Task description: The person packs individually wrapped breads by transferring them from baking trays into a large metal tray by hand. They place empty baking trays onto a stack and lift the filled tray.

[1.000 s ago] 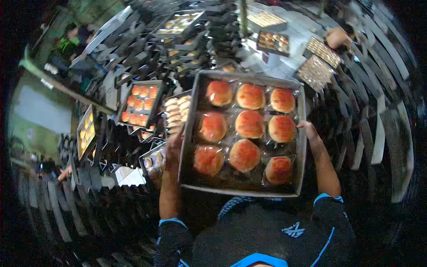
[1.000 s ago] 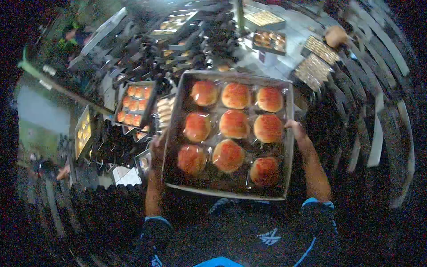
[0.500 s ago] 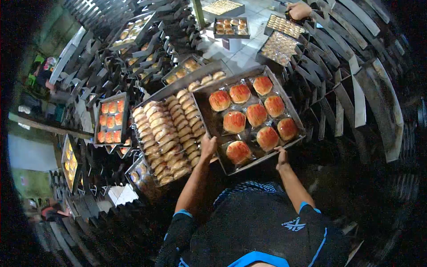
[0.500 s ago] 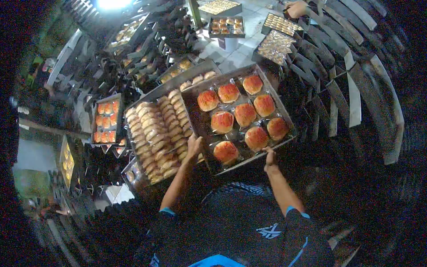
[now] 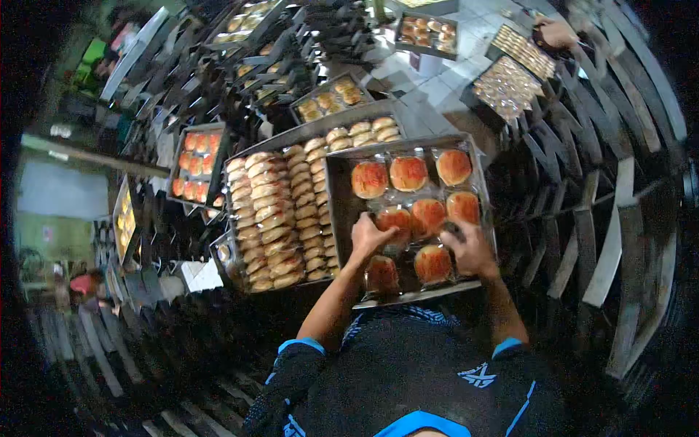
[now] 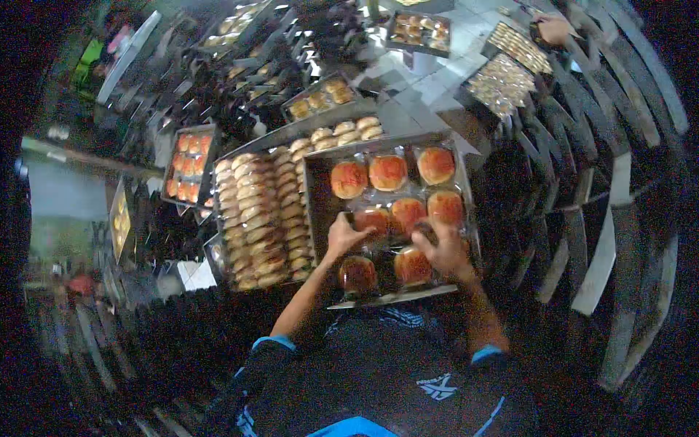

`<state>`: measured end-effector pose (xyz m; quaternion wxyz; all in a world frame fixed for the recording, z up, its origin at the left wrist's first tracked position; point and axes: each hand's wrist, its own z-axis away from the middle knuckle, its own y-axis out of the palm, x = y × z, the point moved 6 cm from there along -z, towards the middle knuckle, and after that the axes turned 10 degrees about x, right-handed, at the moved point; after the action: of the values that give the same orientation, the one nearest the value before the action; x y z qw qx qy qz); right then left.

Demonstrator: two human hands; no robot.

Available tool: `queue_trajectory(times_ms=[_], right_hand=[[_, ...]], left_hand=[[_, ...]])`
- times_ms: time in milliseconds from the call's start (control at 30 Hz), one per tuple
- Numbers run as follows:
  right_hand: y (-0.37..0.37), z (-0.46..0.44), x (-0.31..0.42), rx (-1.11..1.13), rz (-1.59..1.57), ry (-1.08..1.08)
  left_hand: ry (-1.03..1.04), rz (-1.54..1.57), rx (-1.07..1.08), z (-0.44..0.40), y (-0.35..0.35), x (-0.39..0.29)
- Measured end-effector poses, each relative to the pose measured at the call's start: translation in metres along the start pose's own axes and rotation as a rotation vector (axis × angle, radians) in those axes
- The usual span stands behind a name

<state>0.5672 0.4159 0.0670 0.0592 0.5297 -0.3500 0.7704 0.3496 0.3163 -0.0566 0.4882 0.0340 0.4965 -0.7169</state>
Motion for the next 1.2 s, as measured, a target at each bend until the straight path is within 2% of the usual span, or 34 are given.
queue_trajectory(times_ms=[33,100,167,200,233,300,367,400,433,467,500,567,600,633,667,700,767,833,867,900,933,967,1067,1100,1167,1200], right_hand=[[-0.001,-0.021,0.011,-0.06,-0.001,-0.069],[0.018,-0.067,0.007,0.021,-0.262,-0.09],[0.036,-0.097,0.019,0.069,-0.319,-0.087],[0.042,-0.107,0.028,0.012,-0.199,-0.127],[0.049,-0.116,0.037,-0.05,-0.08,-0.168],[0.068,-0.122,0.048,-0.1,-0.267,-0.232],[0.084,-0.118,0.061,-0.161,-0.445,-0.223],[0.096,-0.11,0.074,-0.186,-0.422,-0.227],[0.102,-0.113,0.096,-0.22,-0.396,-0.25],[0.108,-0.107,0.168,-0.15,0.189,-0.567],[0.137,-0.114,0.177,-0.098,0.255,-0.575],[0.194,-0.137,0.201,-0.022,0.514,-0.595],[0.215,-0.151,0.205,-0.06,0.532,-0.634],[0.237,-0.174,0.206,-0.102,0.549,-0.681],[0.249,-0.199,0.21,-0.264,0.441,-0.741],[0.256,-0.222,0.22,-0.307,0.349,-0.624],[0.275,-0.283,0.216,-0.201,0.045,-0.492],[0.295,-0.341,0.225,-0.077,0.31,-0.564],[0.307,-0.363,0.231,0.033,0.423,-0.505],[0.314,-0.382,0.233,0.042,0.429,-0.498],[0.327,-0.399,0.231,0.15,0.566,-0.46],[0.339,-0.412,0.224,0.259,0.702,-0.417],[0.352,-0.432,0.211,0.374,0.825,-0.399],[0.35,-0.437,0.211,0.377,0.832,-0.395],[0.354,-0.441,0.205,0.589,0.842,-0.329],[0.355,-0.443,0.202,0.588,0.841,-0.33]], left_hand=[[0.074,-0.094,-0.006,0.003,0.004,-0.001],[-0.034,-0.034,-0.122,0.015,0.011,-0.002],[-0.105,0.126,-0.17,0.025,0.012,-0.01],[-0.046,0.313,-0.114,0.025,0.01,-0.011],[-0.159,0.438,0.058,0.029,0.008,-0.013],[0.084,0.406,0.033,0.031,0.007,-0.012],[0.394,0.522,-0.106,0.025,0.003,0.009],[0.435,0.531,-0.137,0.032,-0.022,0.021],[0.355,0.712,-0.056,0.033,-0.045,0.037],[0.395,1.004,-0.07,0.033,-0.077,0.052],[0.424,1.305,-0.077,0.032,-0.105,0.069],[0.499,1.184,0.005,0.019,-0.165,0.102],[0.587,1.195,0.015,0.016,-0.194,0.111],[0.601,1.288,0.128,0.006,-0.207,0.125],[0.6,1.057,0.023,-0.009,-0.226,0.148],[0.59,0.829,-0.085,-0.016,-0.251,0.166],[0.384,0.683,-0.387,-0.019,-0.299,0.212],[0.12,0.283,-0.568,-0.044,-0.317,0.264],[0.135,0.276,-0.573,-0.051,-0.324,0.272],[0.15,0.268,-0.576,-0.059,-0.33,0.278],[0.231,0.175,-0.647,-0.069,-0.329,0.28],[0.226,0.185,-0.639,-0.077,-0.33,0.283],[0.102,-0.102,-0.536,-0.112,-0.319,0.284],[0.104,-0.094,-0.535,-0.12,-0.315,0.285],[0.092,-0.174,-0.478,-0.132,-0.309,0.286],[0.093,-0.176,-0.478,-0.133,-0.309,0.284]])
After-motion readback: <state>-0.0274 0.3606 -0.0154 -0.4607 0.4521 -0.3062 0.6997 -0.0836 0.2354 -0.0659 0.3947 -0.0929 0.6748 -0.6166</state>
